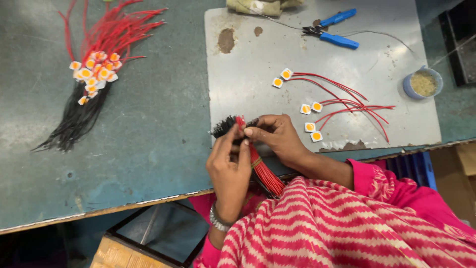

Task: The person strips the ends of black wires, applies flux, and solders them to LED modules on a workbench. They repeat this process for several LEDs, using a soldering iron and wire cutters.

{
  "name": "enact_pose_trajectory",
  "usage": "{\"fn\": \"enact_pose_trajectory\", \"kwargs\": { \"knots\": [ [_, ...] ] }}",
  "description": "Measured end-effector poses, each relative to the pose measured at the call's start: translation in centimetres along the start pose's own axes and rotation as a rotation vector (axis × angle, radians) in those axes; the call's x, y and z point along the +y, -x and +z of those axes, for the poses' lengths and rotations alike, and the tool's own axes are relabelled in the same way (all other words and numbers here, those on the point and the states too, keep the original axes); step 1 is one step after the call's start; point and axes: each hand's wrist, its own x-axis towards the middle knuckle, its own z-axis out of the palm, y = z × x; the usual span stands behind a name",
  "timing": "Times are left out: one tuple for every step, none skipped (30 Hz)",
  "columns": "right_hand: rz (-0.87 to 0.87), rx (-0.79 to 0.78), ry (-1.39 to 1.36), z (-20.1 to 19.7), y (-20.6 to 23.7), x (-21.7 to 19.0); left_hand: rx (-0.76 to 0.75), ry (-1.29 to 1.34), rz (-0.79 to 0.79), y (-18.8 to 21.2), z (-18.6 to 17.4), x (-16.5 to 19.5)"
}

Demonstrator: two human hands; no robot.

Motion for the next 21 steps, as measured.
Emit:
{"fn": "enact_pose_trajectory", "kwargs": {
  "knots": [
    [0.007,0.008,0.009,-0.2,0.1,0.0,-0.030,-0.005,-0.020,-0.1,0.2,-0.2],
    [-0.057,-0.013,0.010,-0.3,0.1,-0.1,-0.058,-0.012,-0.033,-0.4,0.2,-0.4],
    [-0.122,-0.038,0.008,-0.4,0.1,-0.1,-0.083,-0.023,-0.045,-0.7,0.0,-0.6],
    [-0.185,-0.067,0.004,-0.4,0.1,-0.1,-0.102,-0.005,-0.045,-0.9,-0.1,-0.8],
    [-0.149,-0.072,-0.027,-0.3,0.0,-0.1,-0.121,0.012,-0.048,-1.0,-0.3,-1.0],
    [-0.112,-0.078,-0.057,-0.3,0.0,-0.1,-0.138,0.028,-0.052,-1.1,-0.5,-1.3],
    [-0.075,-0.083,-0.087,-0.2,0.0,-0.1,-0.136,0.046,-0.072,-1.2,-0.5,-1.5],
    [-0.069,-0.081,-0.065,-0.2,-0.1,0.0,-0.135,0.066,-0.090,-1.2,-0.5,-1.7],
    [-0.064,-0.076,-0.043,-0.2,-0.1,0.0,-0.135,0.086,-0.108,-1.3,-0.5,-2.0],
    [-0.059,-0.071,-0.022,-0.2,-0.1,0.1,-0.133,0.124,-0.135,-1.2,-0.4,-2.2],
    [-0.056,-0.073,-0.025,-0.3,-0.1,0.2,-0.132,0.163,-0.163,-1.2,-0.3,-2.5],
    [-0.053,-0.076,-0.029,-0.3,-0.1,0.2,-0.130,0.203,-0.190,-1.1,-0.2,-2.6],
    [-0.050,-0.080,-0.033,-0.4,-0.1,0.3,-0.126,0.228,-0.195,-1.1,-0.1,-2.8],
    [-0.038,-0.078,-0.049,-0.4,-0.1,0.4,-0.121,0.251,-0.201,-1.0,0.0,-3.0],
    [-0.025,-0.076,-0.065,-0.5,-0.1,0.5,-0.115,0.274,-0.208,-1.0,0.1,-3.1],
    [-0.012,-0.076,-0.081,-0.5,-0.1,0.5,-0.111,0.278,-0.207,-1.0,0.1,-3.2],
    [-0.009,-0.075,-0.076,-0.5,-0.1,0.6,-0.108,0.282,-0.206,-0.9,0.1,-3.3],
    [-0.006,-0.073,-0.071,-0.5,-0.1,0.7,-0.106,0.285,-0.206,-0.9,0.2,-3.4],
    [-0.003,-0.070,-0.066,-0.5,-0.1,0.7,-0.103,0.291,-0.208,-0.9,0.2,-3.5],
    [0.007,-0.066,-0.070,-0.5,-0.1,0.7,-0.101,0.296,-0.211,-0.8,0.2,-3.6],
    [0.017,-0.061,-0.074,-0.5,-0.1,0.8,-0.098,0.301,-0.213,-0.8,0.2,-3.7]
  ]
}}
